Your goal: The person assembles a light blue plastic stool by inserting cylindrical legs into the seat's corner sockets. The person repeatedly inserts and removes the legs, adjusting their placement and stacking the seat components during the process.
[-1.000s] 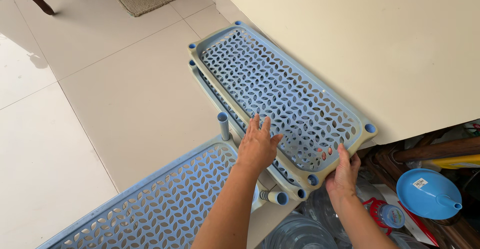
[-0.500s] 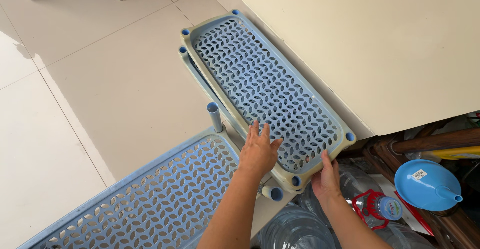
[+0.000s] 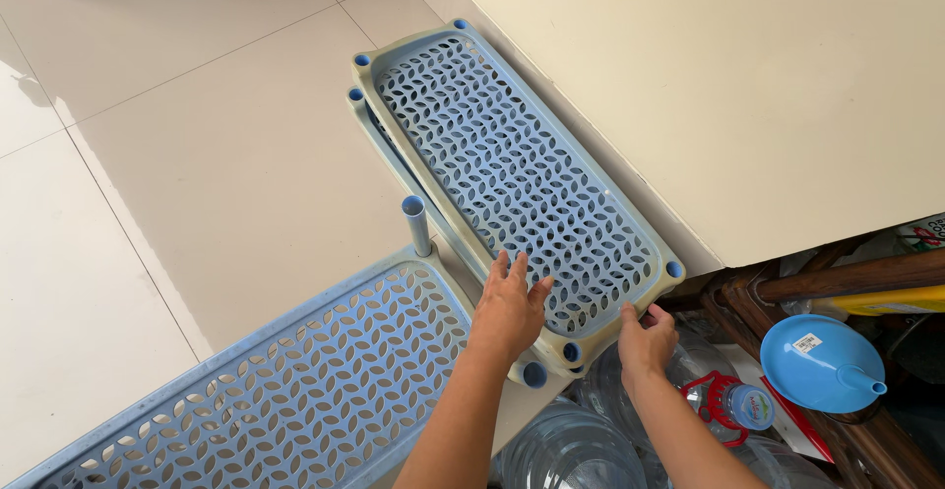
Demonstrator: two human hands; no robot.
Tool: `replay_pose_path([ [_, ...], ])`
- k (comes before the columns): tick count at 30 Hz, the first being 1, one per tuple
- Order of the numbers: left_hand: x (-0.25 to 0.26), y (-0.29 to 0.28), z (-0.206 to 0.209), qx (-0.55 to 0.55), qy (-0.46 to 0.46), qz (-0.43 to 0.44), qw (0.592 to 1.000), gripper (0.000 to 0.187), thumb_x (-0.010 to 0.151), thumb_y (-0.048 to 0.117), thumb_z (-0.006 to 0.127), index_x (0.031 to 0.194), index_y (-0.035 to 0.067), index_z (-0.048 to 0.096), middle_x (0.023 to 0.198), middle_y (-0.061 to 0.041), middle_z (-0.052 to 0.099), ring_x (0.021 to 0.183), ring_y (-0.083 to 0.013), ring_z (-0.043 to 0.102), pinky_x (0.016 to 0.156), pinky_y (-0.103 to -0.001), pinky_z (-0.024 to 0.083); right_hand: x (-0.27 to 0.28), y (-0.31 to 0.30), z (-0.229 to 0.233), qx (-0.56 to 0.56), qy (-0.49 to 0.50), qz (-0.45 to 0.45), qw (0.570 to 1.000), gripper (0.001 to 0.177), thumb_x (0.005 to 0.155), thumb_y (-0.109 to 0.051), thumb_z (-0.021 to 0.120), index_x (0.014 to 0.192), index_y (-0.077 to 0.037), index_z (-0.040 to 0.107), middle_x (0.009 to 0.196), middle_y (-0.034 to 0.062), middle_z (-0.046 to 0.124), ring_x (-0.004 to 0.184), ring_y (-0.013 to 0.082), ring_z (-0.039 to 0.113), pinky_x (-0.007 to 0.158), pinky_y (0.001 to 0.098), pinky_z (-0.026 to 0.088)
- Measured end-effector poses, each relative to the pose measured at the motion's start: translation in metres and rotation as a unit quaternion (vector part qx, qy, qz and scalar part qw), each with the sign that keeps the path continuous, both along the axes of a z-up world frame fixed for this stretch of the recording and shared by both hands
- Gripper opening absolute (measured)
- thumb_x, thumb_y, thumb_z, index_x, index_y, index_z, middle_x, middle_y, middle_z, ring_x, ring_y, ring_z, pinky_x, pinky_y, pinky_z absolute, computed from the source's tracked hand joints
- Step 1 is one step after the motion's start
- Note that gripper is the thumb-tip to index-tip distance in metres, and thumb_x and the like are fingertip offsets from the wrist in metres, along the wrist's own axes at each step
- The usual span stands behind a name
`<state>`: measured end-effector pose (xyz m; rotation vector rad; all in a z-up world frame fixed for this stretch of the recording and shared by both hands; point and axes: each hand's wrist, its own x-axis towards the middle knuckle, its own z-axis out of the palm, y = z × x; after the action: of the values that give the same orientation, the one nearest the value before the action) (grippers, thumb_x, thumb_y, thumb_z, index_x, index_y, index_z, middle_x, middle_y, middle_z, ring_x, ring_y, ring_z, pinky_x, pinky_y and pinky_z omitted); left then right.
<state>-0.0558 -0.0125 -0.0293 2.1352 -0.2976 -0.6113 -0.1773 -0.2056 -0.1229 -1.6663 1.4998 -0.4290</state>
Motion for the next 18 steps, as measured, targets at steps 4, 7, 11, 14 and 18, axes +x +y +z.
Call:
replay_pose_path([
  [4,-0.007,0.015,0.008,-0.004,0.012,0.012,1.0,0.059,0.098,0.043,0.058,0.145,0.008,0.05,0.159,-0.021,0.035,0.142,-0.0379,0.041,0.113,-0.045,0.04,-0.011,0.039,0.031,-0.21,0.065,0.095,0.971,0.049,0.093,-0.016,0.076,0.135,-0.002,0.054,0.134,0.0239,0.046,0.122,0.0362,0.045,0.096,0.0421,0.041],
  [7,-0.016,0.034,0.002,0.0,0.011,0.022,1.0,0.05,0.1,0.036,0.056,0.142,0.009,0.054,0.158,-0.017,0.039,0.14,-0.0357,0.046,0.112,-0.044,0.041,-0.02,0.079,0.059,-0.132,-0.091,0.226,0.961,0.04,0.089,-0.001,0.058,0.129,-0.007,0.056,0.136,0.0101,0.055,0.122,0.0214,0.056,0.085,0.0329,0.049],
  [11,-0.037,0.07,-0.02,0.035,0.01,0.006,0.999,0.041,0.1,0.019,0.05,0.14,0.012,0.056,0.158,-0.012,0.042,0.14,-0.0323,0.046,0.112,-0.044,0.041,-0.034,0.138,0.084,0.007,-0.102,0.337,0.936,0.05,0.08,0.008,0.055,0.127,-0.01,0.061,0.125,0.007,0.063,0.111,0.016,0.062,0.069,0.0296,0.053],
  [14,-0.058,0.093,-0.039,0.082,-0.025,-0.032,0.996,0.045,0.096,0.007,0.052,0.14,0.013,0.055,0.158,-0.01,0.041,0.145,-0.0316,0.04,0.115,-0.044,0.038,-0.034,0.165,0.09,0.041,-0.082,0.367,0.926,0.06,0.077,0.007,0.062,0.133,-0.012,0.057,0.125,0.0039,0.062,0.102,0.0138,0.065,0.066,0.0291,0.053],
  [18,-0.082,0.102,-0.058,0.079,0.005,-0.049,0.996,0.054,0.091,0.001,0.059,0.143,0.015,0.05,0.16,-0.004,0.039,0.147,-0.0288,0.035,0.116,-0.041,0.036,-0.025,0.178,0.078,0.06,-0.093,0.354,0.929,0.056,0.081,-0.001,0.071,0.134,-0.01,0.054,0.112,0.0046,0.07,0.093,0.0135,0.069,0.066,0.0302,0.055],
])
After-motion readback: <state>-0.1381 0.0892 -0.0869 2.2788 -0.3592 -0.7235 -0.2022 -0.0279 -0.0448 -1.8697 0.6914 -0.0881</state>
